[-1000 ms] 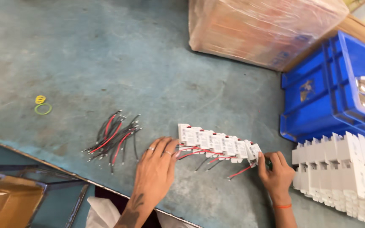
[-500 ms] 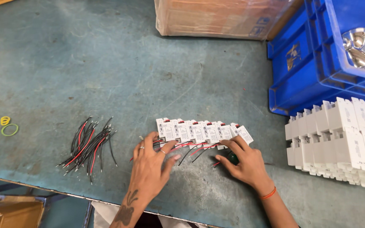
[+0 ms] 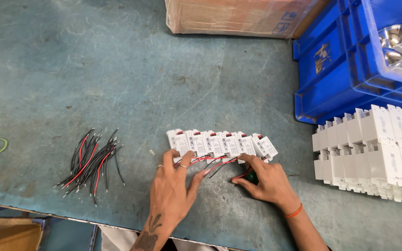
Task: The person connects red and black wires to small white electronic modules using a screwdriver, then places the wired modules into a cardboard box. The person also stacks unwired modules on the table.
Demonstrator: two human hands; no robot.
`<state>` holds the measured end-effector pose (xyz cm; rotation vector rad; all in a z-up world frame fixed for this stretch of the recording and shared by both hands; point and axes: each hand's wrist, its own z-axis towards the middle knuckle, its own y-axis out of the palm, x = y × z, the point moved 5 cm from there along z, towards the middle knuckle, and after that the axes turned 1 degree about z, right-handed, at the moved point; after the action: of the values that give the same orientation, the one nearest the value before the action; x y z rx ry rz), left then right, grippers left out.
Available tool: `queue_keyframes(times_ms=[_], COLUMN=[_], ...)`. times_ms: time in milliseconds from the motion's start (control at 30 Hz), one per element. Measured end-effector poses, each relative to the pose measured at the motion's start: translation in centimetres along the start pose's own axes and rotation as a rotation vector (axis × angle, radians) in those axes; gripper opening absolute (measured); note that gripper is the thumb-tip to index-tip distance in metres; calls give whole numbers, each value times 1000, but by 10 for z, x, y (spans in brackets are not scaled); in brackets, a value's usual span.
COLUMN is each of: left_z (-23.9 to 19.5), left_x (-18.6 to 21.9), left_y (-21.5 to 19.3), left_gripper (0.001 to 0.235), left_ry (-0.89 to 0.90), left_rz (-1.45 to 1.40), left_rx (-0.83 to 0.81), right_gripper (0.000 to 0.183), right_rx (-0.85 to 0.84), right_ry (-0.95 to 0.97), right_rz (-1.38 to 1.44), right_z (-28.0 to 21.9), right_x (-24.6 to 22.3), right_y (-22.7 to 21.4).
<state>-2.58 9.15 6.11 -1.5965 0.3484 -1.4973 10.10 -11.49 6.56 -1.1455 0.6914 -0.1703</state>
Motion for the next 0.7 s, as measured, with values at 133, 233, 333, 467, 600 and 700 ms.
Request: queue_keyframes(times_ms=[133, 233, 333, 467, 600, 700], left_z=[3, 4, 8, 8, 8, 7], left_x=[21, 37, 40, 45, 52, 49], left_y=[8, 15, 30, 48, 58, 62], left_gripper=[62, 70, 75, 78, 75, 73], left_ry=[-44, 5, -54, -91, -101, -123], left_rz=[17, 72, 158, 238, 242, 237], left_rx=[-127, -41, -98, -219, -227, -280], right_gripper=[50, 38, 28, 22, 20, 21], right_rx=[42, 44, 21, 68, 86, 99], right_ry=[-21, -51, -46, -55, -46, -19], right_rz=[43, 24, -15, 6, 37, 119], right_z=[2, 3, 4, 4, 4, 3], right_x=[-4, -8, -8, -8, -8, -7], right_y=[4, 10, 14, 13, 12, 10])
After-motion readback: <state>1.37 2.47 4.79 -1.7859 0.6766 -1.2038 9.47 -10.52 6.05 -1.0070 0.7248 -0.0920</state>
